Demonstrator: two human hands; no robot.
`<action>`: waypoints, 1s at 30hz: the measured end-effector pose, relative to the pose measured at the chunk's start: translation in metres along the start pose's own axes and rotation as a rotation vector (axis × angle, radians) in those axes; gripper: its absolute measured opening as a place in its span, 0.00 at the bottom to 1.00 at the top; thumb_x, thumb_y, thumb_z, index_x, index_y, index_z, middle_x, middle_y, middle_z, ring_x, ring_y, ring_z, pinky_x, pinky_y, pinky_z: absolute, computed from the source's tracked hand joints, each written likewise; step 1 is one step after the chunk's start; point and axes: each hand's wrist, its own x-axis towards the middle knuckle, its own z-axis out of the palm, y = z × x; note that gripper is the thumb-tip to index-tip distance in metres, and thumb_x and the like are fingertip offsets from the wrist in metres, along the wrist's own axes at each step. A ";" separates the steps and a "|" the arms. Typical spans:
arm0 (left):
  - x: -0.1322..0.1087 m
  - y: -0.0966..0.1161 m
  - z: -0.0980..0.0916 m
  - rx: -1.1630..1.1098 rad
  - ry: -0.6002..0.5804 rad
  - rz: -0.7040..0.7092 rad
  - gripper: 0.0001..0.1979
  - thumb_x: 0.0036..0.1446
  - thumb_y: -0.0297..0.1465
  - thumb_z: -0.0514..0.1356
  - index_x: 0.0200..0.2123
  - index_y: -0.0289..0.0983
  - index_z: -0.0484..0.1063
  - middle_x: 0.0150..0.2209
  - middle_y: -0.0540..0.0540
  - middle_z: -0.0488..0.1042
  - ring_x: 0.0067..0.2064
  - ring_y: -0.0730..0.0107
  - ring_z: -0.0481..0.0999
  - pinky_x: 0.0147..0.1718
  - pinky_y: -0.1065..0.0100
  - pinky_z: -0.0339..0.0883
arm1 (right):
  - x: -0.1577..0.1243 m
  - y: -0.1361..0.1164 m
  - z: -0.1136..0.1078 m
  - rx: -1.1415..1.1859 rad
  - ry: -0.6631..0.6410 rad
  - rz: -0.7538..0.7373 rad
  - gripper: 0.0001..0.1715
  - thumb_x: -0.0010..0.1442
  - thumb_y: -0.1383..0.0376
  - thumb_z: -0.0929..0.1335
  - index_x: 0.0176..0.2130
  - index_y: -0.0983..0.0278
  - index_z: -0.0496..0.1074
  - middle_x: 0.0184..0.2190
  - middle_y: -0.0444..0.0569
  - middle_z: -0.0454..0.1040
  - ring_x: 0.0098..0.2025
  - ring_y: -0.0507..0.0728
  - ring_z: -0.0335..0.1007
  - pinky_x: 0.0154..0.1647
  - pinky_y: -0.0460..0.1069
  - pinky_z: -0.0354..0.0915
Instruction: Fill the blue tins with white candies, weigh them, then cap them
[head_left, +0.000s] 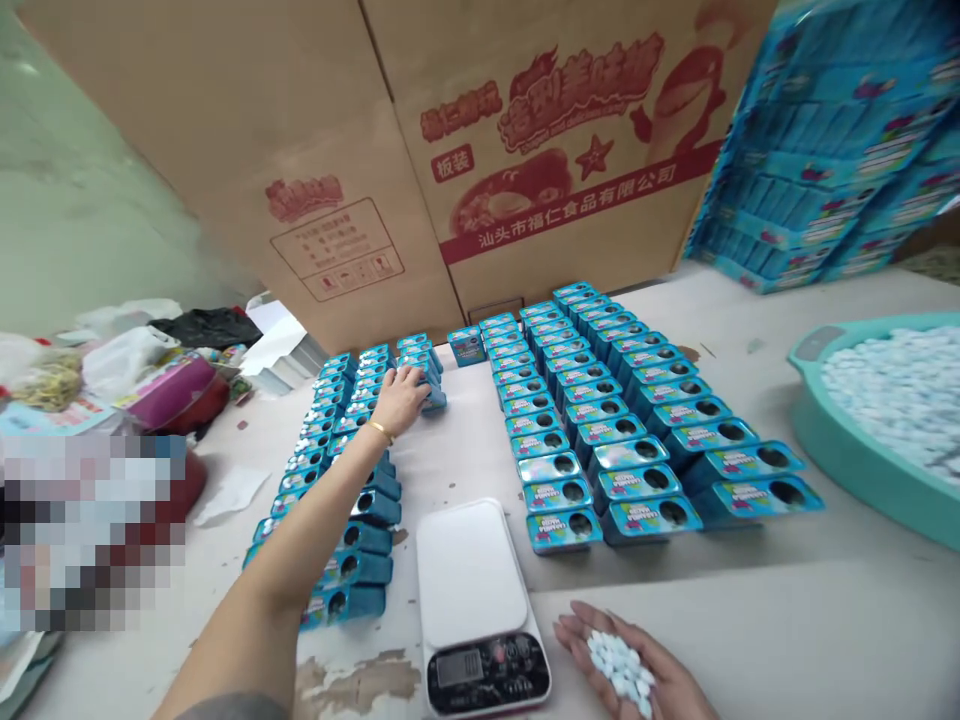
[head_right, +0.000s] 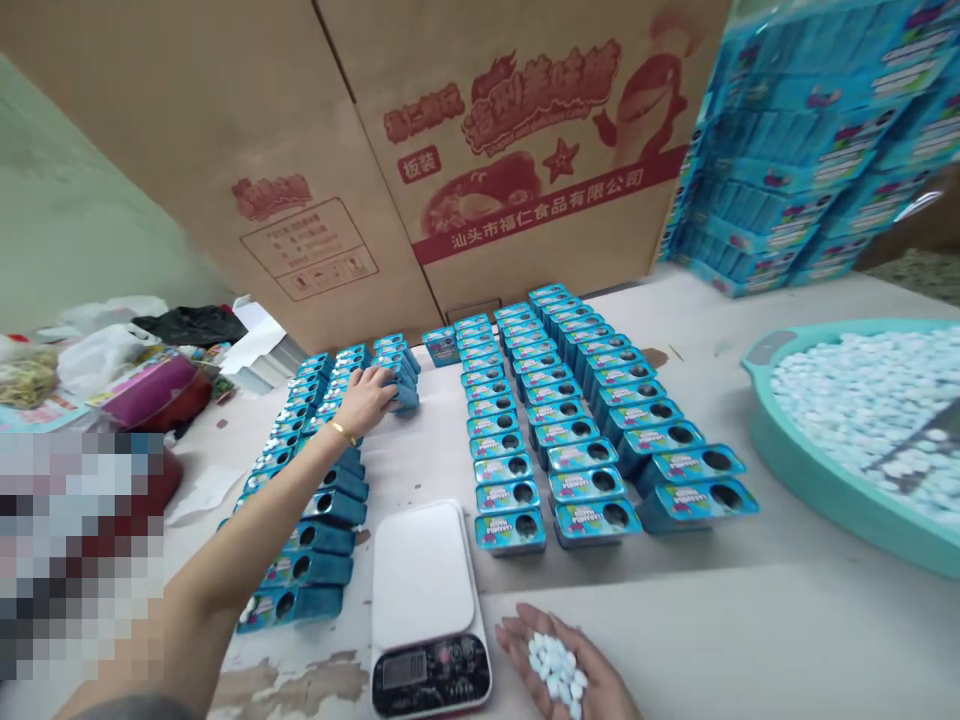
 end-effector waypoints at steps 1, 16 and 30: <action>-0.010 0.009 -0.012 -0.002 -0.012 0.016 0.09 0.59 0.31 0.53 0.37 0.38 0.72 0.48 0.40 0.68 0.50 0.57 0.66 0.49 0.55 0.57 | -0.003 0.001 0.002 -0.001 0.020 -0.031 0.11 0.51 0.71 0.70 0.36 0.75 0.77 0.39 0.60 0.79 0.44 0.61 0.76 0.45 0.49 0.73; -0.142 0.134 -0.079 -0.122 -0.271 0.258 0.08 0.59 0.34 0.55 0.37 0.36 0.70 0.34 0.43 0.71 0.31 0.66 0.72 0.29 0.66 0.62 | -0.045 0.018 0.009 -0.095 -0.049 -0.057 0.15 0.58 0.73 0.64 0.45 0.78 0.71 0.42 0.67 0.76 0.46 0.63 0.75 0.43 0.48 0.74; -0.225 0.273 -0.036 -0.488 -0.060 0.321 0.09 0.62 0.28 0.49 0.43 0.36 0.65 0.41 0.41 0.67 0.38 0.66 0.69 0.28 0.68 0.67 | -0.047 0.043 -0.002 -0.050 -0.157 0.042 0.12 0.61 0.68 0.62 0.39 0.69 0.74 0.38 0.52 0.79 0.41 0.54 0.76 0.47 0.50 0.70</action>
